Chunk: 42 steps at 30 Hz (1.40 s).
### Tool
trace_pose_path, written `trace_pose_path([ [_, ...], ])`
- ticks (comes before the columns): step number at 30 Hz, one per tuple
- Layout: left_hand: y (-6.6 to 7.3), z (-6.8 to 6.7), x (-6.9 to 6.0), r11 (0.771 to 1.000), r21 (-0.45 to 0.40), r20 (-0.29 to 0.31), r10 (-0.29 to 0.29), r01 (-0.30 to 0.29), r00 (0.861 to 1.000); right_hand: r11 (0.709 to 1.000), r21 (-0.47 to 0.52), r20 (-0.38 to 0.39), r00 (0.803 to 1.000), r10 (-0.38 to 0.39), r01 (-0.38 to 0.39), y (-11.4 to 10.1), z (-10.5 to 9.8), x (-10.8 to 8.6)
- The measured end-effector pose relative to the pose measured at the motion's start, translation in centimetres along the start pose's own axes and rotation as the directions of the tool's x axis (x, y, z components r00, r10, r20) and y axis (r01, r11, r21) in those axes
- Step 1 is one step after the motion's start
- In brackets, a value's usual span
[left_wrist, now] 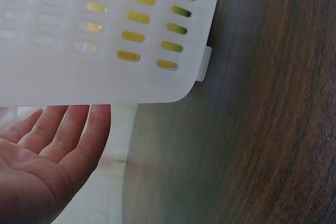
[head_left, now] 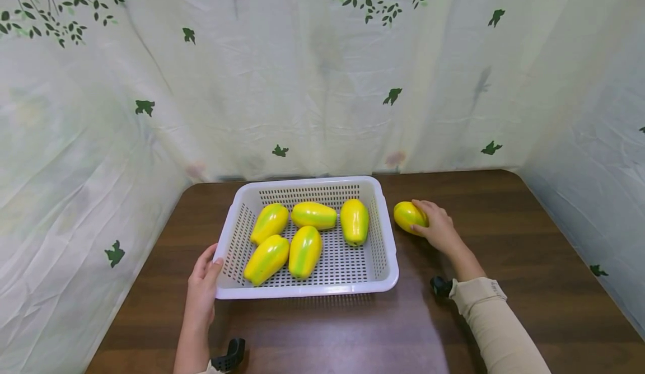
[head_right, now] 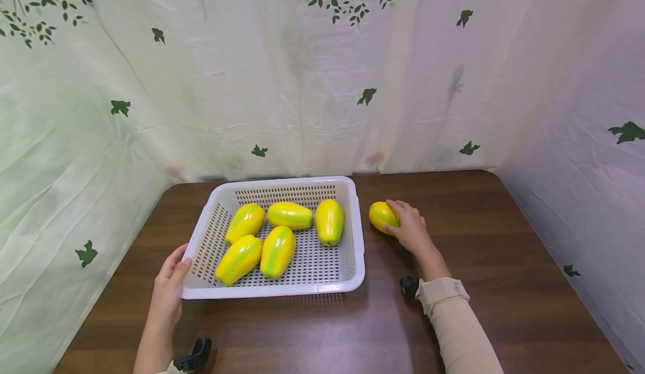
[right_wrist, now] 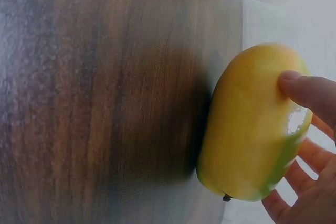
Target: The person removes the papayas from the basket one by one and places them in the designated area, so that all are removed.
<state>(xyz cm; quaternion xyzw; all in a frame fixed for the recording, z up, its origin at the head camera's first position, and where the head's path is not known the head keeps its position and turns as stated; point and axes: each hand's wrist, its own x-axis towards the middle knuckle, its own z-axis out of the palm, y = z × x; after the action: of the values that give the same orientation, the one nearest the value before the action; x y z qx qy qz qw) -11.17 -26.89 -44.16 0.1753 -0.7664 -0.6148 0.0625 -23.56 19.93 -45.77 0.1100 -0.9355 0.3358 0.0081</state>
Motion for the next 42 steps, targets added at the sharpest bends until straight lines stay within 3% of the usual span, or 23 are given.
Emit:
trace_pose_path([
  [9,0.1,0.1,0.0,1.0,0.005,0.001,0.004,-0.004,1.0,1.0,0.012,0.002,1.0,0.024,-0.024,0.0,0.0,-0.1],
  [22,0.0,0.0,-0.1,1.0,-0.003,-0.01,0.006,-0.006,1.0,0.996,0.078,-0.083,0.996,-0.042,0.049,-1.9,-1.3,-0.3],
  [33,0.1,0.0,-0.2,1.0,-0.016,-0.001,0.012,-0.012,1.0,0.97,0.037,-0.201,0.953,-0.227,0.239,-7.4,-3.0,-0.6],
  [38,0.1,0.0,-0.1,1.0,-0.025,-0.002,-0.002,0.002,1.0,0.945,0.031,-0.205,0.928,-0.313,0.325,-10.3,-3.3,-0.6],
  [42,0.3,0.0,-0.1,1.0,-0.028,0.007,0.002,-0.002,1.0,0.934,0.04,-0.181,0.921,-0.344,0.356,-12.2,-2.9,-0.5],
])
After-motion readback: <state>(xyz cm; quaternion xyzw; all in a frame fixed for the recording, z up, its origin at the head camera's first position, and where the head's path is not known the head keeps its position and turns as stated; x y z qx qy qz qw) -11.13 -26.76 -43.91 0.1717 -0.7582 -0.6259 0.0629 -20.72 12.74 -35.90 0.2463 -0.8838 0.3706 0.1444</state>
